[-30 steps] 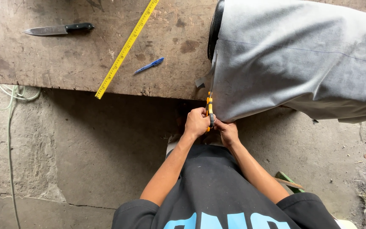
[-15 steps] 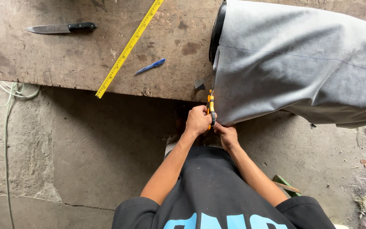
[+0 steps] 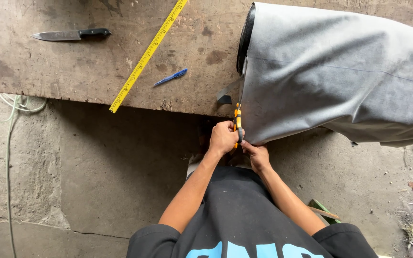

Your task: Marking and cutting grey fabric to fit a motorcycle seat using a pen and scissors

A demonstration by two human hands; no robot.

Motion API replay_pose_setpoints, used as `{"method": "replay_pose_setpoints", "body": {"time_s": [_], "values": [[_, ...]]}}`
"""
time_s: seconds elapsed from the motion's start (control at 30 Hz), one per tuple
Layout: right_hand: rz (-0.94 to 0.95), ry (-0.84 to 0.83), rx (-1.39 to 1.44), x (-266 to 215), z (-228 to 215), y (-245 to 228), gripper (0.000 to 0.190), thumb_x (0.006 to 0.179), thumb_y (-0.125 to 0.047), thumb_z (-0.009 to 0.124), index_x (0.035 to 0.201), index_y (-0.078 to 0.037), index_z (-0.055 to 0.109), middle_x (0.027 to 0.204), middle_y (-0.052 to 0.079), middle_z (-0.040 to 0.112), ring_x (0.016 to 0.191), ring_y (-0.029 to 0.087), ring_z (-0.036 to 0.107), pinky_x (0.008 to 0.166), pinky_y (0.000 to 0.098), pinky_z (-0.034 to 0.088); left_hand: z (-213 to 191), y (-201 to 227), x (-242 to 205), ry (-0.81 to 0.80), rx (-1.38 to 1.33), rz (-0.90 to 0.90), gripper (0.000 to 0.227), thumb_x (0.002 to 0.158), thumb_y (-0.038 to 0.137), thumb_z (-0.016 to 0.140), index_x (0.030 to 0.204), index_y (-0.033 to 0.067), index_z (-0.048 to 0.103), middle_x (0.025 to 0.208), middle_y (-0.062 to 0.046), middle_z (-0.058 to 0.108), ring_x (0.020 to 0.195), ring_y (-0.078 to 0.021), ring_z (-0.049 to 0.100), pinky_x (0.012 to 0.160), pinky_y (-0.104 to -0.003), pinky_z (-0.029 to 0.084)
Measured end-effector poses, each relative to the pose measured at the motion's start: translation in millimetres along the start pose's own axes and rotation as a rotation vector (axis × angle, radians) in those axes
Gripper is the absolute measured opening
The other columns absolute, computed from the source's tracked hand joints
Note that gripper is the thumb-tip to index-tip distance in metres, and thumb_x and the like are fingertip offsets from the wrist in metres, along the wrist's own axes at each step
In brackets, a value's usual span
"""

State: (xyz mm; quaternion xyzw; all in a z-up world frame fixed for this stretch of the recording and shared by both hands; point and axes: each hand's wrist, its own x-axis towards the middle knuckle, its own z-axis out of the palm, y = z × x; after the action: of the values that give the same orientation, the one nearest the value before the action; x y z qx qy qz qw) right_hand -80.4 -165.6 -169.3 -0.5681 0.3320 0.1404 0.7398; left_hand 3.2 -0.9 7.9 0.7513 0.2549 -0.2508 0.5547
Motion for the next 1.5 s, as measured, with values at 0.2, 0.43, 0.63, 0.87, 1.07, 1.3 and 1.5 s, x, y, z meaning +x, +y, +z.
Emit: {"method": "replay_pose_setpoints", "body": {"time_s": [0.2,0.43,0.63,0.87,1.07,1.3,1.5], "values": [[0.017,0.016,-0.011,-16,5,-20,0.03,0.078,-0.01,0.096,0.073,0.001,0.069,0.062,0.014,0.063,0.057,0.018,0.061,0.067,0.0321,0.051,3,2,7,0.01,0.006,0.012,0.02,0.077,0.027,0.076,0.078,0.0073,0.074,0.049,0.001,0.058,0.054,-0.0196,0.071,0.065,-0.029,0.054],[0.05,0.033,-0.021,-11,3,-16,0.032,0.077,-0.012,0.098,0.071,0.001,0.069,0.062,0.015,0.064,0.057,0.019,0.062,0.067,0.0327,0.052,3,-1,13,0.008,0.022,-0.003,0.021,0.077,0.03,0.076,0.077,0.0091,0.074,0.049,0.002,0.056,0.053,-0.0171,0.069,0.065,-0.03,0.054],[0.061,0.038,-0.035,-8,1,-13,0.034,0.076,-0.014,0.099,0.071,0.001,0.069,0.062,0.015,0.064,0.058,0.019,0.063,0.067,0.0334,0.053,4,-7,17,0.0,0.063,-0.023,0.02,0.081,0.029,0.074,0.078,0.01,0.075,0.05,0.003,0.059,0.057,-0.0188,0.072,0.067,-0.032,0.055],[0.07,0.029,-0.045,-14,1,-18,0.034,0.076,-0.015,0.099,0.071,0.0,0.069,0.063,0.014,0.064,0.06,0.02,0.064,0.069,0.0346,0.054,3,-5,17,0.009,0.056,-0.015,0.019,0.079,0.029,0.075,0.078,0.0098,0.075,0.051,0.002,0.061,0.059,-0.019,0.073,0.068,-0.03,0.055],[0.092,0.037,-0.058,-14,-7,-9,0.035,0.076,-0.016,0.099,0.071,0.0,0.069,0.064,0.013,0.064,0.06,0.02,0.063,0.07,0.0351,0.054,5,-2,21,0.026,0.069,-0.012,0.02,0.079,0.029,0.075,0.077,0.0095,0.074,0.05,0.002,0.058,0.059,-0.0195,0.072,0.068,-0.031,0.055],[0.094,0.042,-0.051,-14,-8,-7,0.034,0.077,-0.015,0.099,0.072,0.0,0.069,0.064,0.014,0.064,0.061,0.02,0.064,0.071,0.0355,0.054,5,-1,22,0.03,0.092,-0.018,0.019,0.079,0.029,0.073,0.076,0.0098,0.072,0.051,0.001,0.057,0.06,-0.0215,0.071,0.068,-0.035,0.055],[0.106,0.049,-0.049,-12,-10,-4,0.034,0.076,-0.014,0.099,0.072,-0.001,0.069,0.065,0.013,0.065,0.06,0.02,0.064,0.07,0.0347,0.055,7,-4,24,0.024,0.101,-0.034,0.018,0.08,0.028,0.072,0.078,0.0105,0.073,0.052,0.004,0.056,0.059,-0.0192,0.069,0.069,-0.035,0.055]]}}
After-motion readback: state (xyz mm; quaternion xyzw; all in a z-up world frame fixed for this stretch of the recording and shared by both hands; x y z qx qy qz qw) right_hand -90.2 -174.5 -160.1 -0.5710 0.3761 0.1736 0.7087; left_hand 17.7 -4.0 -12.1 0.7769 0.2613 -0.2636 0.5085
